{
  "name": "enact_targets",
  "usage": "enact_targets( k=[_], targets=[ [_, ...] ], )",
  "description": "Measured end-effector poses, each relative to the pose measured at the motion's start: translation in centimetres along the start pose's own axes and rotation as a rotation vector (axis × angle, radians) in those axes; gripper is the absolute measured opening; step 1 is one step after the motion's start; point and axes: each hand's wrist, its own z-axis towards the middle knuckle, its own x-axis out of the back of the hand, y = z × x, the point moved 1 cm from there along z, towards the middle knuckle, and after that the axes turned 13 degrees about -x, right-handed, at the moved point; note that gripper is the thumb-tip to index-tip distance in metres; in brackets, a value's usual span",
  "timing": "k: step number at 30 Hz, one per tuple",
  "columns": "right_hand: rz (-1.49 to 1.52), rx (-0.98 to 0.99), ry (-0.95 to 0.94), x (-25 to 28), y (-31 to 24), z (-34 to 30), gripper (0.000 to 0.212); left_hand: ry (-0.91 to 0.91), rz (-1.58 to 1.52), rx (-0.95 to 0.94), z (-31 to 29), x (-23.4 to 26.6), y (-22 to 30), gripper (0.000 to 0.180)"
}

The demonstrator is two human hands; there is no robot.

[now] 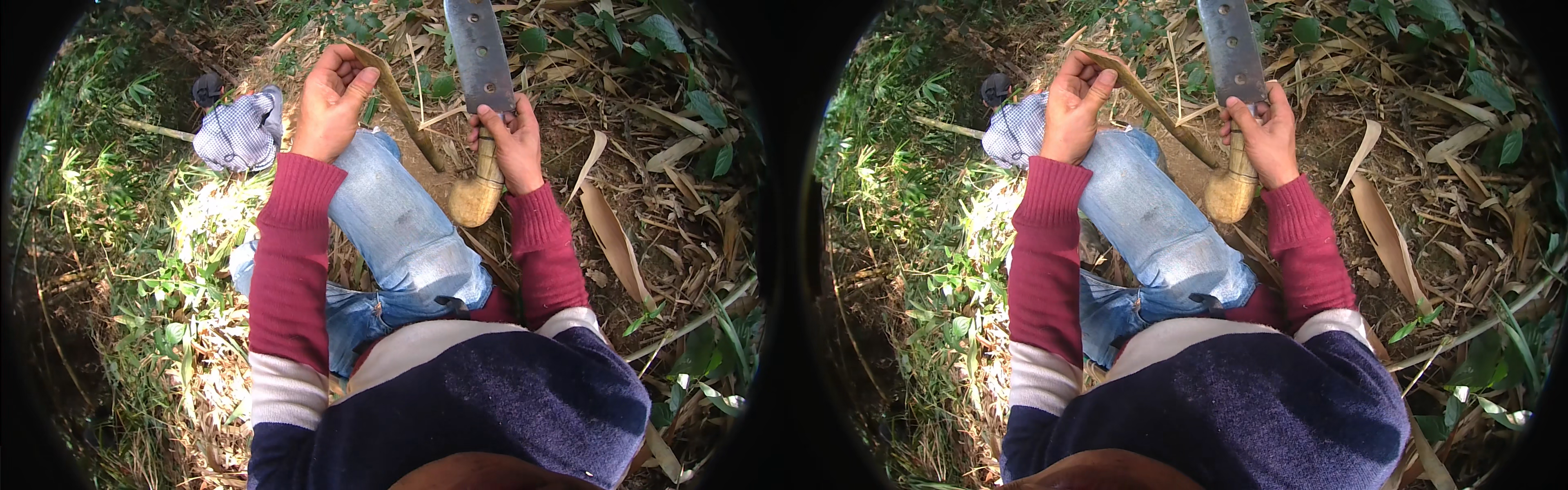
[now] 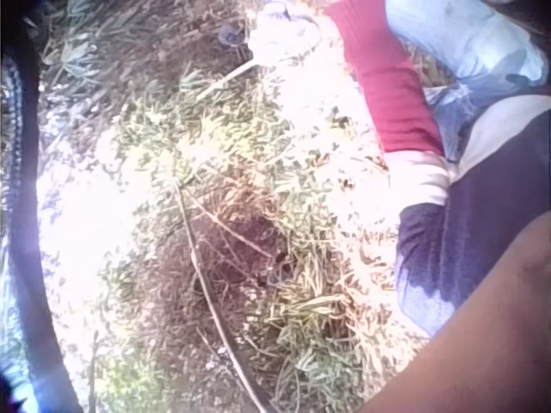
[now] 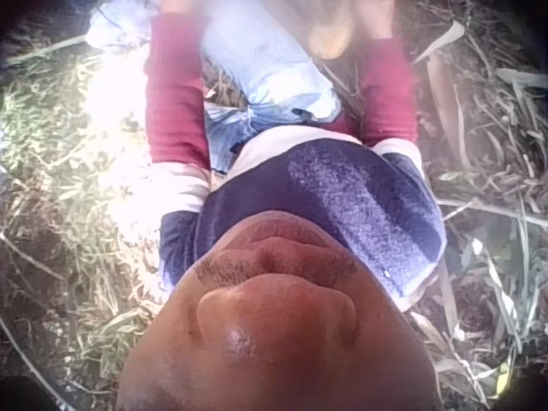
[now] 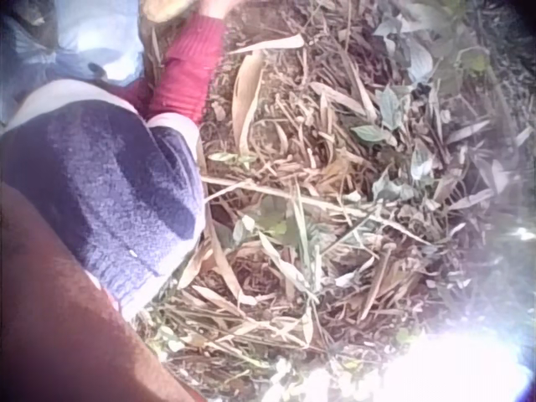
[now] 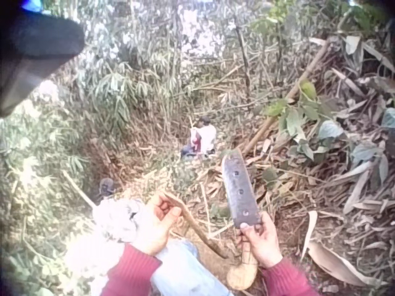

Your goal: The person sits on the ground in a bamboo grove and uses a large knife to shave and split a long bamboo pole. They repeatedly scrape the surface to smooth it and then split the pole lengthwise into thinner strips.

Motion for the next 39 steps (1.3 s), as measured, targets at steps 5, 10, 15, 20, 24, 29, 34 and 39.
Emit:
enact_targets(
  k=[5,10,15,20,24,29,34,39],
  targets=[
    [-0.014,0.016,0.014,-0.7,-0.2,0.6,0.026,-0.070,0.075,-0.014,0.1,-1.0,1.0,0.021],
    [-0.002,-0.034,0.043,0.5,0.0,0.4,0.027,-0.116,0.161,0.054,-0.1,-0.8,0.8,0.026],
    [-0.064,-0.051,0.072,1.4,0.5,-0.5,0.024,-0.050,0.141,0.036,-0.2,-0.9,1.0,0.027],
    [-0.493,0.066,0.056,1.0,1.7,-1.7,0.022,0.016,0.208,-0.016,-0.2,-1.2,0.9,0.024],
    [-0.807,0.220,0.114,-1.0,2.3,-3.7,0.023,0.014,0.326,-0.057,-0.2,-1.2,0.9,0.023],
    [-0.781,0.387,0.205,-3.6,0.8,-4.6,0.019,0.006,0.380,-0.132,-0.3,-1.3,1.1,0.021],
    [-1.082,0.221,0.151,-3.4,4.2,-3.3,0.016,0.005,0.368,-0.105,-0.3,-1.4,1.0,0.022],
    [-1.023,0.230,0.146,-3.8,3.8,-3.5,0.016,-0.060,0.397,-0.062,-0.4,-1.2,1.3,0.021]
  ],
)
